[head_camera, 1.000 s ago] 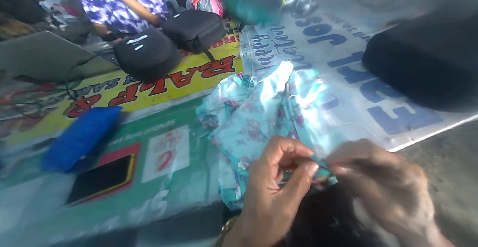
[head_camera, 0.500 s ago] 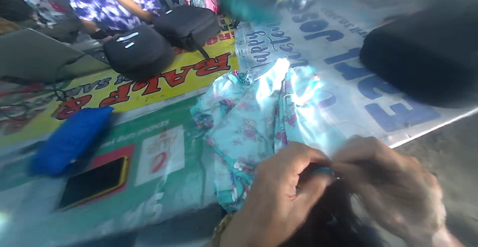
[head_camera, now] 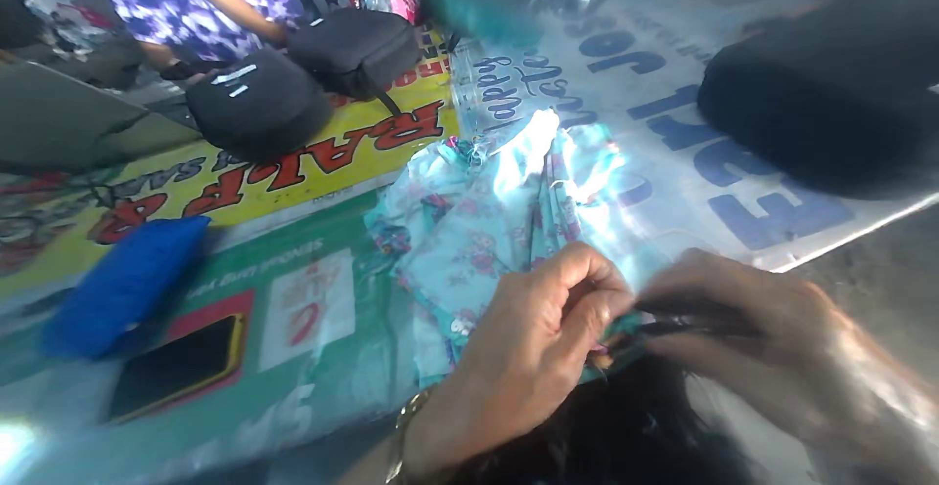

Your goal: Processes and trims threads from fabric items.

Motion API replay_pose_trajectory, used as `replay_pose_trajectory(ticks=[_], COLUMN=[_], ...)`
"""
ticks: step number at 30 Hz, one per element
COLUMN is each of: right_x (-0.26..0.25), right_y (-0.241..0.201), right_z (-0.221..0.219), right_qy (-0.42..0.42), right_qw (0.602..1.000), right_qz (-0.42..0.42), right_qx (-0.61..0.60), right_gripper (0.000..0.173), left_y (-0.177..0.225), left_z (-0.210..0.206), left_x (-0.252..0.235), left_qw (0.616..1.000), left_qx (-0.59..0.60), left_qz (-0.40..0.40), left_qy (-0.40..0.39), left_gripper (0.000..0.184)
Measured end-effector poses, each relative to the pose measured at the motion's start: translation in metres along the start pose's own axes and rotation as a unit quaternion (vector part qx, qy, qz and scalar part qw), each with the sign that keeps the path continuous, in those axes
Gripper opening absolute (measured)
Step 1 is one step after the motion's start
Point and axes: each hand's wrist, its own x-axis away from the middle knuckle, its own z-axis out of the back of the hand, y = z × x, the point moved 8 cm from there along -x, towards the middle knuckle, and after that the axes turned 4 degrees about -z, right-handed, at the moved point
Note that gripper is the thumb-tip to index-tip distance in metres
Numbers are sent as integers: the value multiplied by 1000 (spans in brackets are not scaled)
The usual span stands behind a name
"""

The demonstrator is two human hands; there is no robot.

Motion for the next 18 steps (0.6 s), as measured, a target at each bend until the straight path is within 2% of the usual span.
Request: replay_pose_trajectory(ticks=[7,11,14,18], right_x=[-4,-4,-4,-9], right_y=[0,12,22,15], right_z=[-2,-4,-27,-54], right_qy=[-36,-59,-103,-106], right_qw=[999,991,977,972], right_qz=[10,-28,-49,-29], right_qx=[-29,-119,-183,-209], right_gripper=[28,31,39,21], left_y=[1,-9,-16,-21], left_z=[-4,1,3,8], left_x=[-4,-5,-4,1], left_qw=[999,1000,999,998], left_qx=[-37,-23,10,36], left_qz=[-11,-3,13,16], left_qy=[-18,12,33,58], left_gripper=[13,10,8,8])
